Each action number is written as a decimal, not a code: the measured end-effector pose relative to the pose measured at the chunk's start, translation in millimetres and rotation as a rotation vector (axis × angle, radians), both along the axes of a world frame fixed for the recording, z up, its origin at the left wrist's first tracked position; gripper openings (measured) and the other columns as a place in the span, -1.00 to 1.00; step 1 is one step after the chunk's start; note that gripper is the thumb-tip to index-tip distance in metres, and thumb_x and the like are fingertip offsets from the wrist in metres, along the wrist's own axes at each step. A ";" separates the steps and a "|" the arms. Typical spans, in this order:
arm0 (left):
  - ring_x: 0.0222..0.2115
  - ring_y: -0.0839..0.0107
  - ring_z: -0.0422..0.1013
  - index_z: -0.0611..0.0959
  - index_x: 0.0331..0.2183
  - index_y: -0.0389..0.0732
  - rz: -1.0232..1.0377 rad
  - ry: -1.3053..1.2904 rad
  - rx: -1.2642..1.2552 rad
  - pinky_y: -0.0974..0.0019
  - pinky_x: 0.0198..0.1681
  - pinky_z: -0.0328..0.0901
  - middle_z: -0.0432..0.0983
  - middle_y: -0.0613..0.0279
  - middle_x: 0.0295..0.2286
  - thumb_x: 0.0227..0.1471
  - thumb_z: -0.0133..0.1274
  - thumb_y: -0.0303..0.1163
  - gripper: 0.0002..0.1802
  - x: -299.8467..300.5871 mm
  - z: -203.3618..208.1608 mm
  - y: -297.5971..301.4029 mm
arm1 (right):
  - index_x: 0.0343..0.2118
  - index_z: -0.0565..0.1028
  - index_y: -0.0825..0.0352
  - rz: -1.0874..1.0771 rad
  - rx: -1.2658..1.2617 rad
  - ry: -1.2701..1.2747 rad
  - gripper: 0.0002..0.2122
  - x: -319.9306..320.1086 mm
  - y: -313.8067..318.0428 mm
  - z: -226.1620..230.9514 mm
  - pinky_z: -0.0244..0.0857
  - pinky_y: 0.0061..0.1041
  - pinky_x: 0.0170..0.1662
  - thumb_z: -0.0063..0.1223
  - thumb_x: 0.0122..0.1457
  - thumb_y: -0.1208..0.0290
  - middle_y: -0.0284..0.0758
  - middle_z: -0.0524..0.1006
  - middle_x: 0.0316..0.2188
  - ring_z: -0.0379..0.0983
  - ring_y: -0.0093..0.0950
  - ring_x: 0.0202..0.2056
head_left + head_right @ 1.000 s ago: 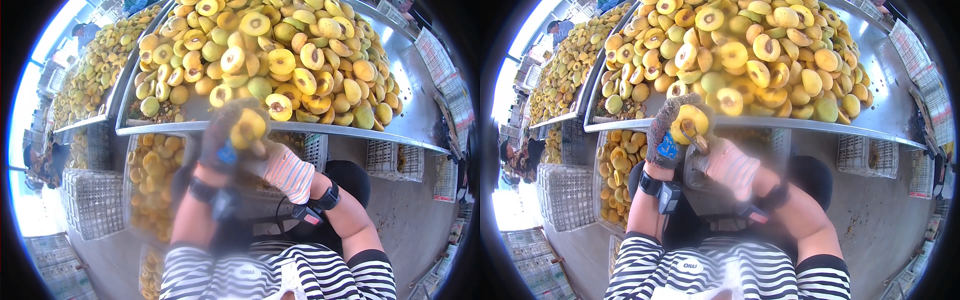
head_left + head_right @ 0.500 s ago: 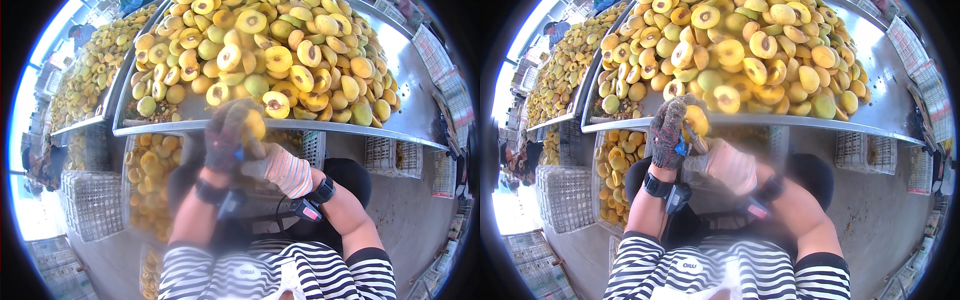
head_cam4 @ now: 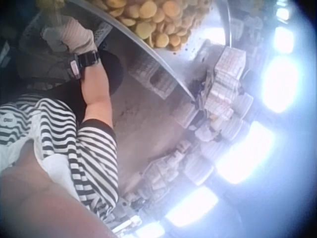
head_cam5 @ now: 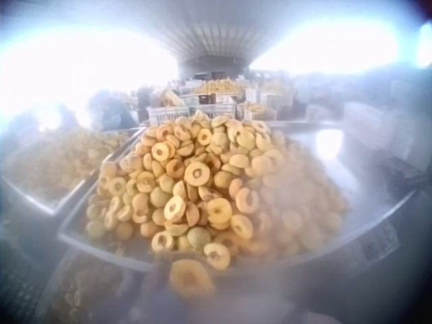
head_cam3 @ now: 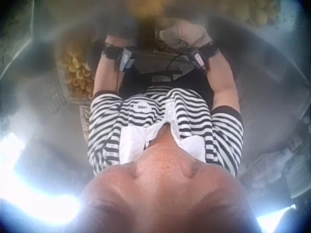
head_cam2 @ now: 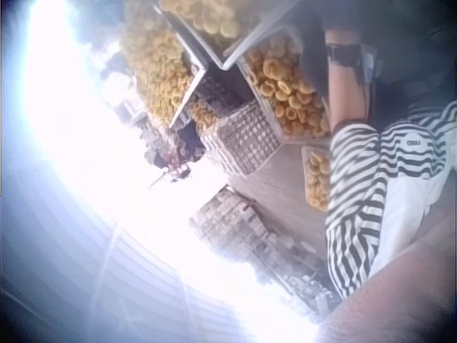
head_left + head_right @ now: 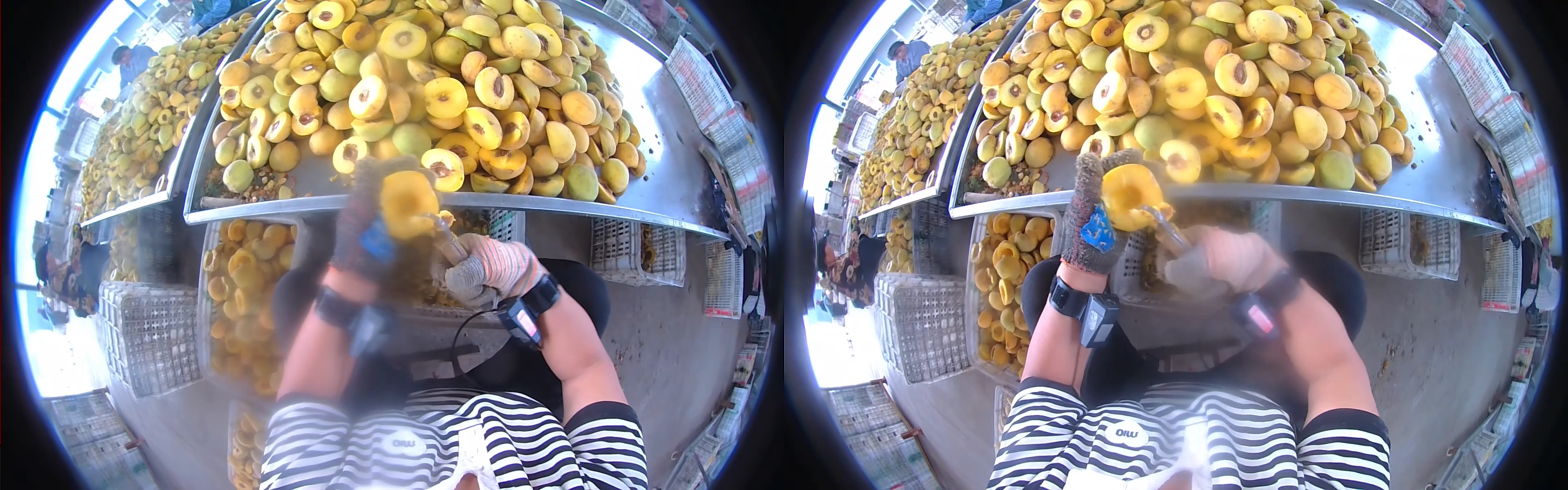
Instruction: The person is removing pits from apricots using a small handheld tool, tossing the pitted fruit into a plastic container and the stones into a separate area on the table.
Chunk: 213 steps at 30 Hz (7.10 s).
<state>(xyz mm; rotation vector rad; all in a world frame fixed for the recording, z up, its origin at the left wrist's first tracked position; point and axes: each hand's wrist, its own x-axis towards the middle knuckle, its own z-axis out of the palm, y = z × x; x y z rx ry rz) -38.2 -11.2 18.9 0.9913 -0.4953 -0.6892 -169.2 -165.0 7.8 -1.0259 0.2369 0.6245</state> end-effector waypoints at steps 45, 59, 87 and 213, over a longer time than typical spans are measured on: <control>-0.03 0.35 0.36 0.23 0.16 -0.21 0.226 -0.505 0.004 0.28 -0.02 0.34 0.35 0.12 0.00 0.28 -0.22 -0.18 -0.49 25.4 -4.2 14.8 | -0.03 0.27 0.40 -0.333 -1.423 -0.759 -0.54 46.7 45.5 24.1 0.37 -0.24 -0.38 0.17 0.02 0.41 -0.05 0.52 -0.45 0.47 -0.04 -0.40; -0.09 0.42 0.35 0.40 0.02 -0.27 0.318 -0.441 0.181 0.38 0.03 0.26 0.41 0.12 -0.09 0.24 -0.16 -0.27 -0.61 30.9 -55.5 18.6 | -0.26 0.46 0.31 -0.342 -1.270 -0.740 -0.82 48.0 67.4 2.7 0.38 -0.31 -0.39 0.03 0.05 0.45 -0.16 0.48 -0.40 0.47 -0.17 -0.33; -0.39 0.54 0.43 0.62 -0.23 -0.32 0.255 -0.490 0.253 0.47 -0.34 0.35 0.55 0.23 -0.38 0.09 0.03 -0.41 -0.78 12.8 4.7 0.9 | 0.03 0.37 0.35 -0.200 -0.245 -0.275 -0.63 39.5 50.4 -25.4 0.36 -0.60 -0.04 0.08 0.13 0.60 -0.35 0.48 -0.08 0.38 -0.60 0.00; -0.08 0.36 0.38 0.42 0.03 -0.27 0.076 -0.503 0.003 0.30 0.00 0.30 0.43 0.16 -0.08 0.10 0.00 -0.46 -0.57 23.5 -25.0 -2.1 | -0.03 0.45 0.33 0.414 -2.036 -0.892 -0.52 29.2 34.7 4.9 0.39 -0.50 -0.11 0.22 -0.10 0.41 -0.15 0.46 -0.09 0.44 -0.33 -0.08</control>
